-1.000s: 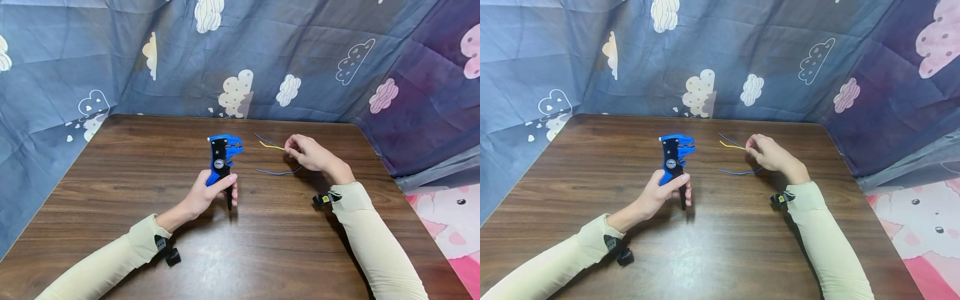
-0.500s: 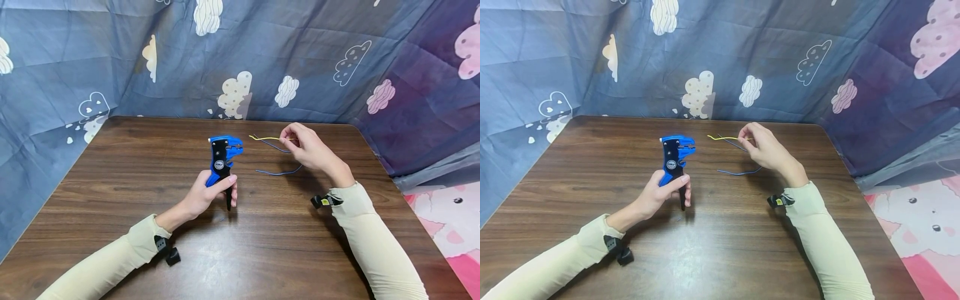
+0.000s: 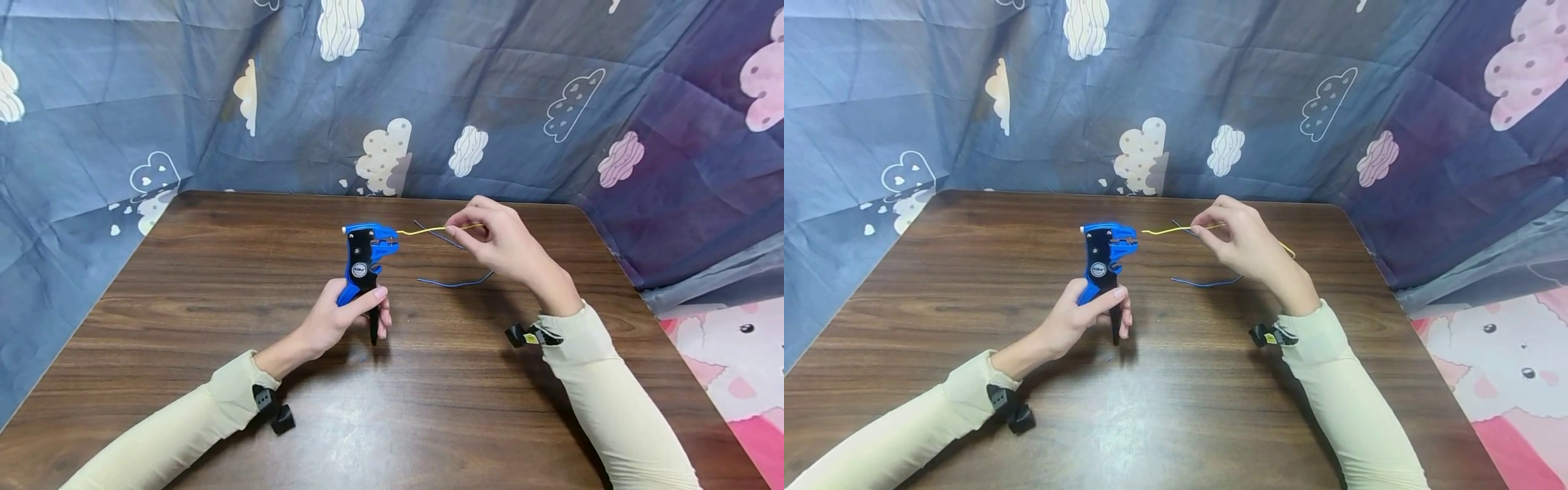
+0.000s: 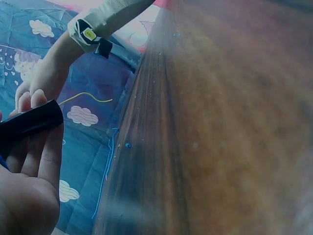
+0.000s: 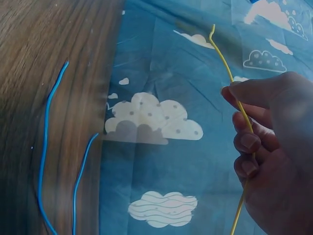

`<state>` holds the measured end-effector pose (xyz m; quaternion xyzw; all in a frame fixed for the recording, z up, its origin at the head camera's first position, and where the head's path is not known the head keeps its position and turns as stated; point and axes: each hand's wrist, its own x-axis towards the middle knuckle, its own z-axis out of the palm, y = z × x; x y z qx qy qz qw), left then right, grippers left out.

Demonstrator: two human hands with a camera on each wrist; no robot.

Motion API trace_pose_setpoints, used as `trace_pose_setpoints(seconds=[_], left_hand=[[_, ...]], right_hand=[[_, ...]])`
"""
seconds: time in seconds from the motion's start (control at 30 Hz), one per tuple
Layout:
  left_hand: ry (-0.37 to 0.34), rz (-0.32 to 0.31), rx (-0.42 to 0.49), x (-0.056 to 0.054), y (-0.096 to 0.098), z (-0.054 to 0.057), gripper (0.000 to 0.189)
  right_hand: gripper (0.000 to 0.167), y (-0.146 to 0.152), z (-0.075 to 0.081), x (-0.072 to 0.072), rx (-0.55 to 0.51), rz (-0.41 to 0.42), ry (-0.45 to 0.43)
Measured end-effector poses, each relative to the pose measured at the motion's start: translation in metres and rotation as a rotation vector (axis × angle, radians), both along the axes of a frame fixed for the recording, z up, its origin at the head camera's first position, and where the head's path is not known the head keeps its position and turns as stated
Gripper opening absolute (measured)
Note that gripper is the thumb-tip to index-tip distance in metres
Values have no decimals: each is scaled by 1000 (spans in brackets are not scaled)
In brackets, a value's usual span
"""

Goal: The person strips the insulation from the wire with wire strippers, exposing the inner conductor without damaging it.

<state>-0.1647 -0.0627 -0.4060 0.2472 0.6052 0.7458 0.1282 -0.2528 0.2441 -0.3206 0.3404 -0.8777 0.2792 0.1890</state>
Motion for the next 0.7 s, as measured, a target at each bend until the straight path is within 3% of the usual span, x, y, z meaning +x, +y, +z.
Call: trace_pose_setpoints(seconds=[0.7], left_hand=[[4,0,8,0,-3,2,32]], right_hand=[[11,-10,11,12,-103,34,88]])
